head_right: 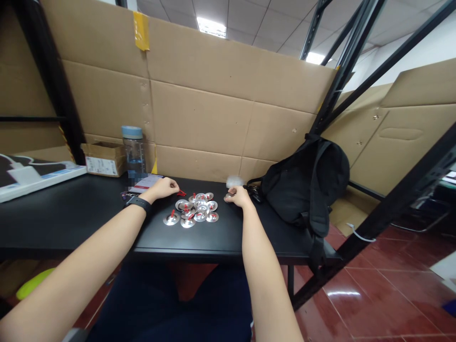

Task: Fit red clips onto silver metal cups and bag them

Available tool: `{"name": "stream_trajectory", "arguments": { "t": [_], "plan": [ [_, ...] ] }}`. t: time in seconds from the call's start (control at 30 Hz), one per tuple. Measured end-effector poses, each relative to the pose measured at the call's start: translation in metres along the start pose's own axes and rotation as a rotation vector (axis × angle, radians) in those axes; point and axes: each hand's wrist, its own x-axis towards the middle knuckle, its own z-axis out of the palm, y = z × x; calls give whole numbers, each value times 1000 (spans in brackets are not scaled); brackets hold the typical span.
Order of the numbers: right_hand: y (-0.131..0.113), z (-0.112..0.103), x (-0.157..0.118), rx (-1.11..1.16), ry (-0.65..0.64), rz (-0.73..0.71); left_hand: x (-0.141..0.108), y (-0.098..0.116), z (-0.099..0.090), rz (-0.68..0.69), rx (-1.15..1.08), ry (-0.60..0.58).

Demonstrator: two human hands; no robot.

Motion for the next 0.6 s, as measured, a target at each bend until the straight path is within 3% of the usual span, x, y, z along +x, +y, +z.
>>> {"name": "stream_trajectory", "arguments": {
  "t": [0.2, 0.33, 0.4, 0.5, 0.6],
  "plan": [
    [1, 1, 0, -3, -23, -11, -1, 2, -1, 17, -24, -59],
    [2, 1, 0, -1, -41, -14, -4, 6, -12, 29, -63, -88],
    [2, 1, 0, 2, -57, -15, -9, 12, -20, 75, -131, -227],
    [1, 1, -1, 3, -76, -14, -20, 22, -34, 177, -261, -554],
    [1, 1, -1, -2, -82, -15, -30, 30, -43, 240, -343, -718]
  ]
}}
